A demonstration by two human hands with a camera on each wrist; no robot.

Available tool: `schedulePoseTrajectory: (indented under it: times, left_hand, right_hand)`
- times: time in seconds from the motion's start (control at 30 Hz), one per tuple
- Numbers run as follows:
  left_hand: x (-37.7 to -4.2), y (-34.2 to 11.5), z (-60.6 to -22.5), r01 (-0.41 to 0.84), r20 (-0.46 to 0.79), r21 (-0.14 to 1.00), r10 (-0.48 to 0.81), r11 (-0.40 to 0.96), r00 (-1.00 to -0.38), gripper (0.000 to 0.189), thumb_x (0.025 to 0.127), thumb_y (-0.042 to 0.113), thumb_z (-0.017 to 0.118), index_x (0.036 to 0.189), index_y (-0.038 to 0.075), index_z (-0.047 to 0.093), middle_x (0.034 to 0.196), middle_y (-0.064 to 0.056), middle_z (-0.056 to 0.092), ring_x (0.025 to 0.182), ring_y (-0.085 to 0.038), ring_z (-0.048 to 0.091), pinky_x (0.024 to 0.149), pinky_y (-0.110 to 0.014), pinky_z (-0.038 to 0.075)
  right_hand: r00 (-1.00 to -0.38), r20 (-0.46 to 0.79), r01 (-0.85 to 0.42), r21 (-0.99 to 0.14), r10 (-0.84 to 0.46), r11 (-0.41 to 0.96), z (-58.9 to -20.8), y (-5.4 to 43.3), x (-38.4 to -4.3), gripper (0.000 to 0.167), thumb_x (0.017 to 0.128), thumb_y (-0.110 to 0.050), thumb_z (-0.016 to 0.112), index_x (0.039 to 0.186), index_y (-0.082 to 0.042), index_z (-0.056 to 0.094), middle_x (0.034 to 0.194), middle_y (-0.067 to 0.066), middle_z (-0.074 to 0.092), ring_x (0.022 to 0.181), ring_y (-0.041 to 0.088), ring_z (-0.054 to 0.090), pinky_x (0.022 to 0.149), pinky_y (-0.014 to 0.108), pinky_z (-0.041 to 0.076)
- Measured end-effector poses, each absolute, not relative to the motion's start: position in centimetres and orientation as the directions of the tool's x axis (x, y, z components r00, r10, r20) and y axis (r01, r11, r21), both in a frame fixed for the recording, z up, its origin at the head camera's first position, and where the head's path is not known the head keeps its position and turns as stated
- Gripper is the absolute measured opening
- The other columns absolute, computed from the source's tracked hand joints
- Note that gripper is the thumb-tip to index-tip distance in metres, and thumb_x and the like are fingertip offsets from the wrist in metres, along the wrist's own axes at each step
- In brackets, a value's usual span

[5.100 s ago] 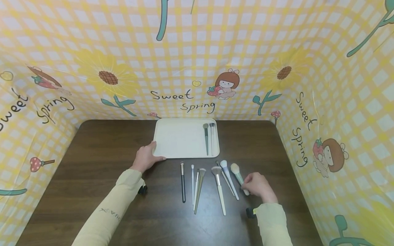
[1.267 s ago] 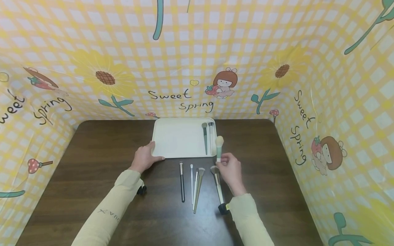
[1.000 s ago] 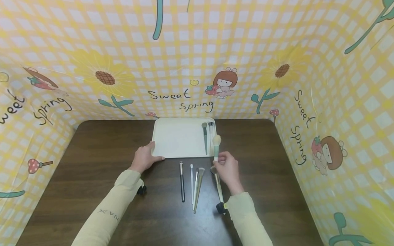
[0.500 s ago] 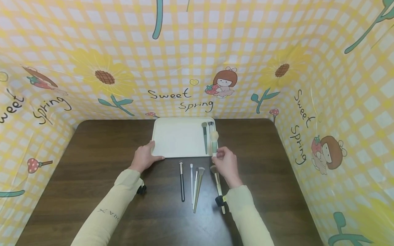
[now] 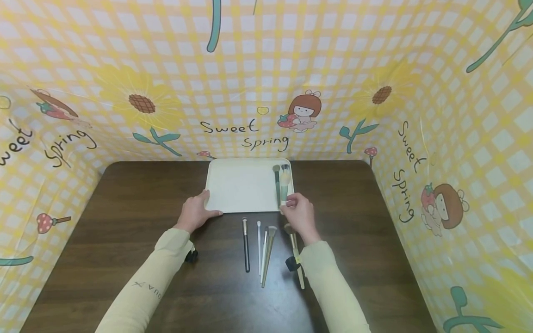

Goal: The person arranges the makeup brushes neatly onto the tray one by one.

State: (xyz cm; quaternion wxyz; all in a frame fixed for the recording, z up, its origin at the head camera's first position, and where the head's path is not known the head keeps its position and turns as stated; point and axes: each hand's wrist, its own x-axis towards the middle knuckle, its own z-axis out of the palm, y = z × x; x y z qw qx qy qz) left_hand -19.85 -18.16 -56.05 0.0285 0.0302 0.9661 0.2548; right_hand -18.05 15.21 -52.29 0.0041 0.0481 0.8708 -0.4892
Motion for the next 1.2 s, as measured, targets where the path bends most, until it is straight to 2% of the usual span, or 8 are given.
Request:
schedulePoseTrajectory:
  times: [0.37,0.73,1.2]
  left_hand:
    - [-19.5,-18.0,-55.8,0.040,-0.032,0.491,0.064,0.870,-0.997,0.092,0.078,0.034,0.090,0.146,-0.011,0.046,0.147,-0.031,0.046,0.127,-0.051,0.051,0.104,-0.054,0.043]
    - [-19.6,-18.1,-55.9,0.041,-0.042,0.490,0.071,0.871,-0.997,0.092,0.079,0.035,0.089,0.146,-0.012,0.046,0.147,-0.031,0.045,0.128,-0.050,0.050,0.104,-0.054,0.043]
    - [-19.7,-18.0,-55.8,0.019,-0.065,0.495,0.059,0.868,-0.996,0.094,0.080,0.035,0.089,0.148,-0.010,0.044,0.150,-0.029,0.044,0.131,-0.048,0.048,0.106,-0.053,0.042]
  right_hand:
    - [-0.996,-0.062,0.086,-0.854,0.065,0.513,-52.4,14.2,-19.2,0.028,0.084,-0.010,0.081,0.107,0.001,0.069,0.090,0.010,0.071,0.080,0.023,0.070,0.072,0.035,0.055]
    - [-0.997,-0.073,0.080,-0.837,0.034,0.541,-53.0,13.5,-19.8,0.024,0.084,-0.011,0.078,0.104,0.000,0.069,0.089,0.010,0.072,0.084,0.025,0.071,0.075,0.039,0.057]
    - [-0.996,-0.087,0.072,-0.800,0.003,0.596,-52.9,12.1,-21.4,0.025,0.085,-0.009,0.076,0.107,0.002,0.073,0.089,0.009,0.073,0.081,0.022,0.067,0.073,0.036,0.055]
